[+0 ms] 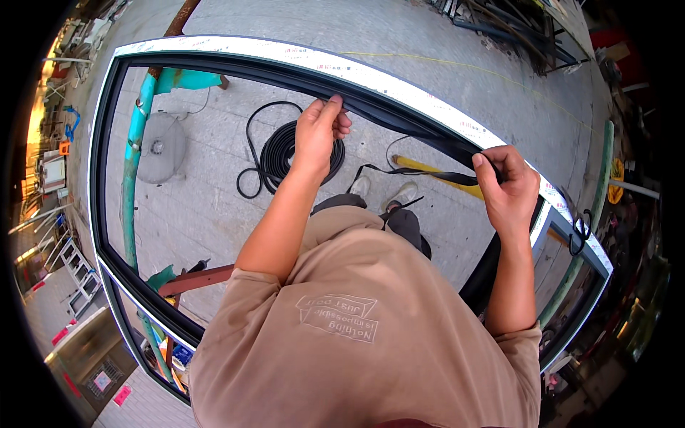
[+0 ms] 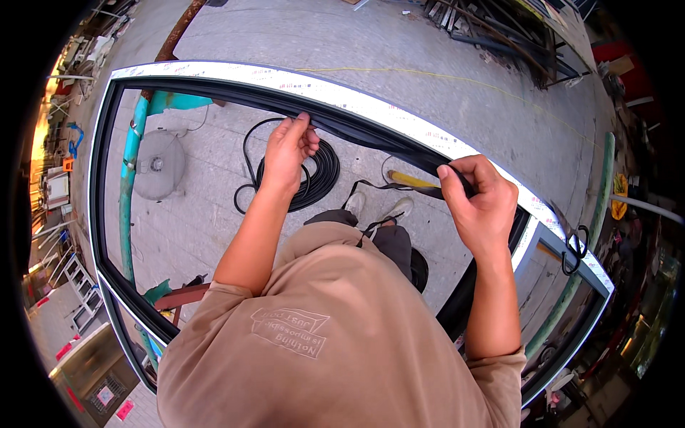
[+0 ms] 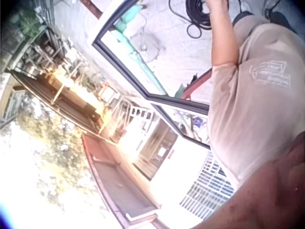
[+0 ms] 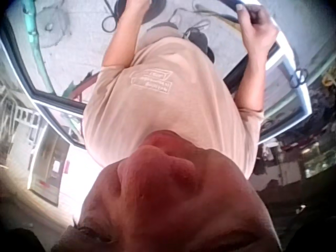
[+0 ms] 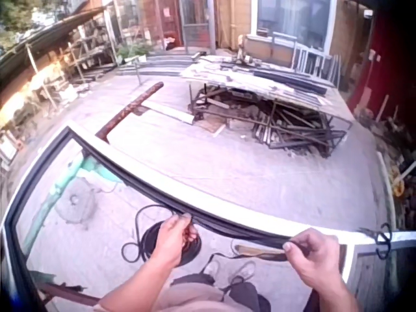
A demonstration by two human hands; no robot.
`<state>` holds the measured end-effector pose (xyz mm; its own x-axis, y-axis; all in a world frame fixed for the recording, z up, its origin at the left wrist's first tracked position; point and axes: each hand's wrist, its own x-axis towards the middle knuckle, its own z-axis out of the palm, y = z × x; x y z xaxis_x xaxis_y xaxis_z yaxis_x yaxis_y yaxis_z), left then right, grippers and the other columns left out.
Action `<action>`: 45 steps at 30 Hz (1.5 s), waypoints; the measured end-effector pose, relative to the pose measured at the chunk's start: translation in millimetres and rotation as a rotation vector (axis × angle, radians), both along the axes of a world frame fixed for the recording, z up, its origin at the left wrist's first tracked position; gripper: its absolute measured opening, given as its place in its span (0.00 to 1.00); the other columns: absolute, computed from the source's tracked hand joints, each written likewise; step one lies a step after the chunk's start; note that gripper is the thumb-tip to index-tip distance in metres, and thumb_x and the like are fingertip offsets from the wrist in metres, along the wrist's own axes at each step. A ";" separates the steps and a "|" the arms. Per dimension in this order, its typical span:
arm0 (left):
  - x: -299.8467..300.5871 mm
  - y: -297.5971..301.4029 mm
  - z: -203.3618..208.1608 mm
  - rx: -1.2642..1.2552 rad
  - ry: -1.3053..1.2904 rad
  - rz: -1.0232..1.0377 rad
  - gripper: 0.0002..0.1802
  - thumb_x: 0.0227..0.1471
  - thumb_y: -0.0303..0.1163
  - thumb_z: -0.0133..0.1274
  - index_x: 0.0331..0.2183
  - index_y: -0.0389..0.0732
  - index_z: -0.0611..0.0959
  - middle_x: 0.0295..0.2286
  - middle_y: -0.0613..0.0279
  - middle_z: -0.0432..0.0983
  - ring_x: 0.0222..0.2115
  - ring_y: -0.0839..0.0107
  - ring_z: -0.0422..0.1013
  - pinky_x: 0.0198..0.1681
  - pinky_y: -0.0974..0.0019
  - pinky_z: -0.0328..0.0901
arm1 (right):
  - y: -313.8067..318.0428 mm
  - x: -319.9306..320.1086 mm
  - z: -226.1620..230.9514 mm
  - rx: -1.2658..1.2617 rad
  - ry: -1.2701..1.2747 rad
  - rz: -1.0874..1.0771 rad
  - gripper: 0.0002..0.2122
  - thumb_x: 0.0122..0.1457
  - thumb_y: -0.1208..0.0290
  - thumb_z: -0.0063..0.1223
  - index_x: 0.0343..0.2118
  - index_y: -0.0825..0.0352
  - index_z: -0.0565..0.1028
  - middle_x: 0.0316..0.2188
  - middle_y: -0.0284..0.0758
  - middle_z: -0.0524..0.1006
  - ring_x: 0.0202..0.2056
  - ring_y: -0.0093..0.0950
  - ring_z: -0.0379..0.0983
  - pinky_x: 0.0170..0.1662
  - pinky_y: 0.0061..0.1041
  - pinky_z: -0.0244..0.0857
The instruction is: The person presses a black rubber seal into the channel of a white window frame by hand and trims the ends using scissors.
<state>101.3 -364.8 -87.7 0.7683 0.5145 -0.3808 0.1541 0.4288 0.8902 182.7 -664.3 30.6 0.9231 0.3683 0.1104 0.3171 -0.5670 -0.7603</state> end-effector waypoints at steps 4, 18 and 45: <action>3.0 -0.7 -1.4 0.007 0.001 0.027 0.14 0.67 0.41 0.57 0.31 0.44 0.78 0.23 0.66 0.76 0.24 0.77 0.71 0.30 0.72 0.65 | -0.2 0.5 -0.6 -0.001 -0.022 0.001 0.08 0.59 0.72 0.68 0.32 0.72 0.81 0.21 0.32 0.79 0.24 0.14 0.71 0.29 0.17 0.63; 3.1 13.7 1.3 0.036 0.011 0.115 0.13 0.67 0.39 0.56 0.31 0.43 0.79 0.23 0.66 0.76 0.23 0.77 0.70 0.28 0.73 0.63 | -2.4 1.3 -4.5 0.025 -0.027 0.009 0.08 0.60 0.72 0.67 0.33 0.71 0.81 0.22 0.31 0.80 0.25 0.14 0.72 0.30 0.17 0.64; 1.6 40.8 -8.3 0.010 -0.038 0.216 0.21 0.70 0.45 0.46 0.31 0.41 0.79 0.24 0.63 0.76 0.24 0.75 0.69 0.29 0.69 0.62 | -3.2 2.0 -4.4 0.023 -0.008 0.006 0.08 0.59 0.71 0.68 0.33 0.71 0.81 0.22 0.31 0.80 0.25 0.15 0.72 0.30 0.17 0.64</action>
<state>102.9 -324.0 -96.0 0.6536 0.6721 -0.3479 0.0259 0.4396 0.8978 184.7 -667.5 26.2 0.9199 0.3713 0.1265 0.3268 -0.5472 -0.7706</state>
